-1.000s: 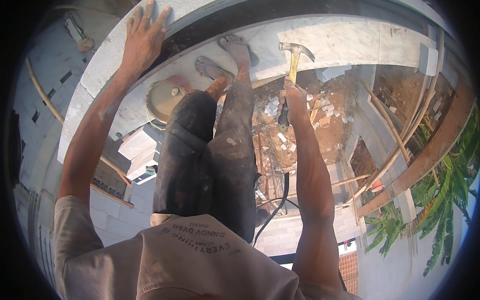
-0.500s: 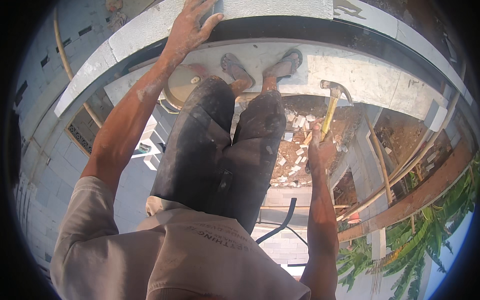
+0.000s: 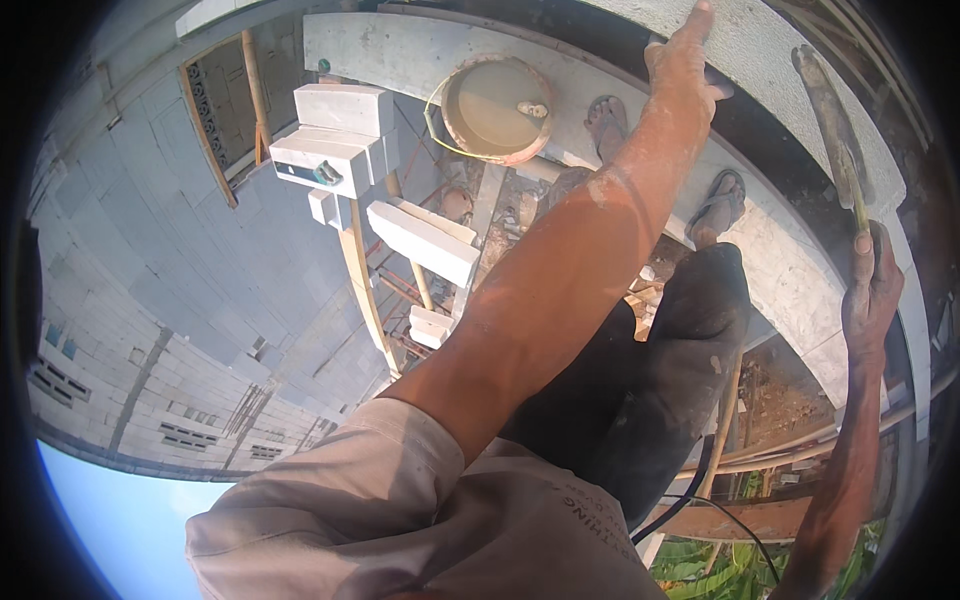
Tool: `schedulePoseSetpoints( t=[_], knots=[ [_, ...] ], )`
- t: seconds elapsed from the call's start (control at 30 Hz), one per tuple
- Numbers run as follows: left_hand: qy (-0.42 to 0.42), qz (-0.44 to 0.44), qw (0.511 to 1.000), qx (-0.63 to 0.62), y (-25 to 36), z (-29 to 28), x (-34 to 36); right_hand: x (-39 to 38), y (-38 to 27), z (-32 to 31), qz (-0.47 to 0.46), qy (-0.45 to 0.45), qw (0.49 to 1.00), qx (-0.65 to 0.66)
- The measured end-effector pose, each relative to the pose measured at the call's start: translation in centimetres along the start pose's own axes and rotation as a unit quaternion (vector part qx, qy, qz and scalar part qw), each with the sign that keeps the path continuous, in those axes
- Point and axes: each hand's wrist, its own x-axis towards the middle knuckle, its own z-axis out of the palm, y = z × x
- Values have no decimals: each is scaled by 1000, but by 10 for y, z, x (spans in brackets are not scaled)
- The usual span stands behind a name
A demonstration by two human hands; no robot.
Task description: The person installs white rectangular tiles onto a curved wall using a trowel to apply mortar and a hammer to tap tiles into place. He repeatedly scoops mortar from a bucket, spreads it on the wall, places tiles, and adjusts them.
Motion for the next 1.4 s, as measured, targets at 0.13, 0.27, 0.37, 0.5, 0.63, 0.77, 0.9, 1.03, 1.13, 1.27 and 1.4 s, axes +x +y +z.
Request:
schedulePoseSetpoints(
  t=[0.13,0.27,0.37,0.5,0.63,0.77,0.9,1.03,1.13,1.27,1.4],
  knots=[
    [-81,-30,996,-29,1,6,-22,13,20,-41,-207,28,976,64],
    [-70,-27,996,-48,-2,17,-46,6,35,-66,-222,31,974,-17],
    [-84,76,994,4,-6,18,-47,8,47,-65,-199,-3,979,-36],
    [-98,146,981,84,-11,8,-39,9,65,-54,17,-36,999,15],
    [-98,175,975,94,-8,11,-36,-3,74,-52,53,-7,997,60],
    [-63,83,995,1,0,25,-49,-8,69,-52,-30,17,998,-57],
    [-63,79,995,-11,7,31,-60,-6,52,-49,-5,40,998,-38],
    [-96,106,990,16,1,26,-60,-4,39,-47,-11,39,999,-23],
    [-86,237,959,128,-5,25,-52,-2,38,-48,36,8,996,-78],
    [-34,197,975,100,-3,29,-50,-3,44,-47,-58,38,997,-33],
    [-87,120,989,-24,10,35,-60,-8,48,-45,64,3,993,-103]
  ],
)
